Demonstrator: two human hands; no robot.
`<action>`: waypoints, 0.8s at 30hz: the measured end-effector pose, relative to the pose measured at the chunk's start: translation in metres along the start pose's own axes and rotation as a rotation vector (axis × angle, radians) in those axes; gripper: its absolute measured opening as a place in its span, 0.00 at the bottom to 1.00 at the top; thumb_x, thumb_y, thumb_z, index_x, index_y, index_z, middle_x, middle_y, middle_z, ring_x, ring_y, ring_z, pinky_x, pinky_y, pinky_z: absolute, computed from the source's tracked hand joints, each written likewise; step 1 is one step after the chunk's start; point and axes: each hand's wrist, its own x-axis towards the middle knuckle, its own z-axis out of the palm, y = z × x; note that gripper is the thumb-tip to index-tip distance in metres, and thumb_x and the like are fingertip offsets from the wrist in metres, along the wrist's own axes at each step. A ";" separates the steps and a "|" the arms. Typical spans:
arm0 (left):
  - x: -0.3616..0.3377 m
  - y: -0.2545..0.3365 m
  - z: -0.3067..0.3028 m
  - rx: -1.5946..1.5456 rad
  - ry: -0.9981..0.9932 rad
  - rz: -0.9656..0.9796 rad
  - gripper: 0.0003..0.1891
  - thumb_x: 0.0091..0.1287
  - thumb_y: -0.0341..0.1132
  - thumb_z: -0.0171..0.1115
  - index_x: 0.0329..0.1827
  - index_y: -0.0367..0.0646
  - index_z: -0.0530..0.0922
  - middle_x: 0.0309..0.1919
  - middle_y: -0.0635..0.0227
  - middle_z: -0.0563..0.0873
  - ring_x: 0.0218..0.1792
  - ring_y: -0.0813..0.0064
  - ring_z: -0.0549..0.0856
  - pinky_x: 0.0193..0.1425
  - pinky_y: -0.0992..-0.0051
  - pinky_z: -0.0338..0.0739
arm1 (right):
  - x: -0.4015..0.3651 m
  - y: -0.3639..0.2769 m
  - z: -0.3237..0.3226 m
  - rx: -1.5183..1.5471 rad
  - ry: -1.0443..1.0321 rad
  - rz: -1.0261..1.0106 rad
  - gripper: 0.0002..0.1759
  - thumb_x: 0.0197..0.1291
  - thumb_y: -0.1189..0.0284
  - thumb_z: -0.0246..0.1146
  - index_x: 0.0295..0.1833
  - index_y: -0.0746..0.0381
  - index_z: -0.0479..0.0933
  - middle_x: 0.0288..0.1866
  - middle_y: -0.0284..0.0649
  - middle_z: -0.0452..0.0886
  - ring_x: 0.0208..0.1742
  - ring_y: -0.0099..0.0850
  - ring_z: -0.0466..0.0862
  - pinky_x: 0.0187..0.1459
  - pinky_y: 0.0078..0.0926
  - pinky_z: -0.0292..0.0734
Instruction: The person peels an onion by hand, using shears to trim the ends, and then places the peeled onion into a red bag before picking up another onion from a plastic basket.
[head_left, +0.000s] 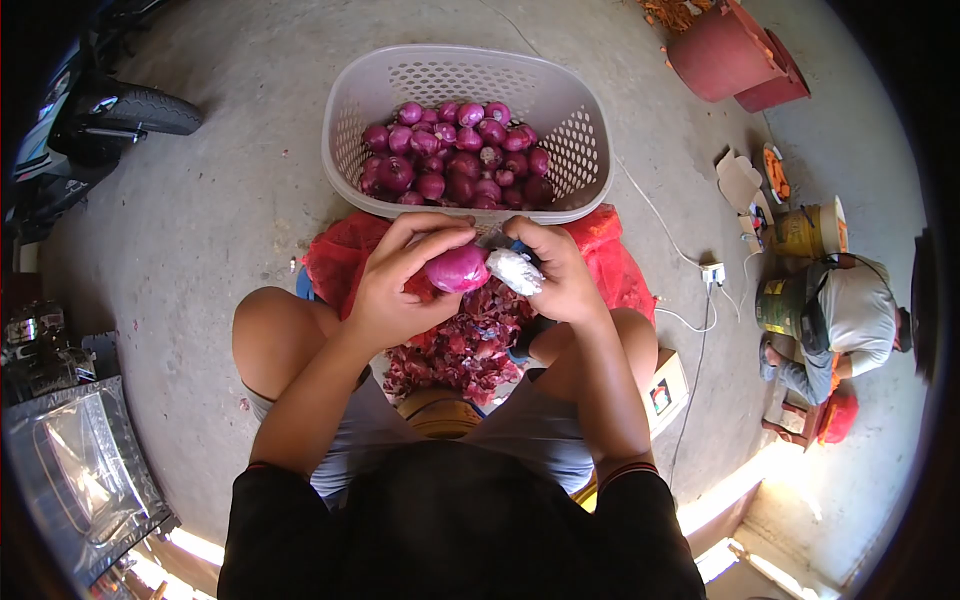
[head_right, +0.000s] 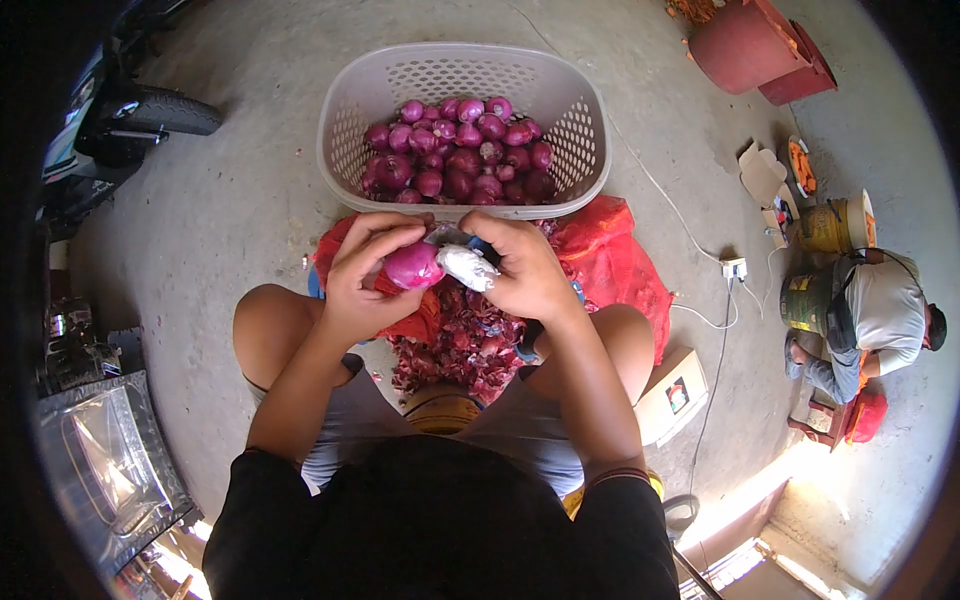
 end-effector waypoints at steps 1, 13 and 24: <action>0.000 0.001 -0.001 0.016 -0.009 0.004 0.30 0.42 0.19 0.65 0.55 0.40 0.77 0.51 0.60 0.77 0.53 0.64 0.79 0.56 0.69 0.75 | 0.000 0.002 0.000 0.001 -0.003 -0.035 0.10 0.52 0.72 0.66 0.35 0.64 0.73 0.24 0.43 0.73 0.25 0.35 0.73 0.30 0.28 0.70; -0.005 -0.003 0.000 -0.479 -0.013 -0.198 0.33 0.47 0.16 0.62 0.61 0.33 0.71 0.55 0.60 0.78 0.57 0.71 0.78 0.62 0.71 0.72 | -0.002 0.002 -0.005 0.014 -0.036 -0.098 0.09 0.50 0.75 0.65 0.35 0.65 0.73 0.26 0.41 0.75 0.28 0.34 0.77 0.32 0.27 0.70; -0.009 -0.003 -0.004 -0.561 -0.107 -0.329 0.33 0.48 0.17 0.62 0.63 0.34 0.69 0.57 0.60 0.78 0.56 0.75 0.78 0.61 0.73 0.73 | 0.000 0.002 -0.005 -0.084 -0.093 -0.149 0.08 0.49 0.76 0.65 0.32 0.66 0.73 0.25 0.39 0.76 0.27 0.30 0.76 0.31 0.27 0.70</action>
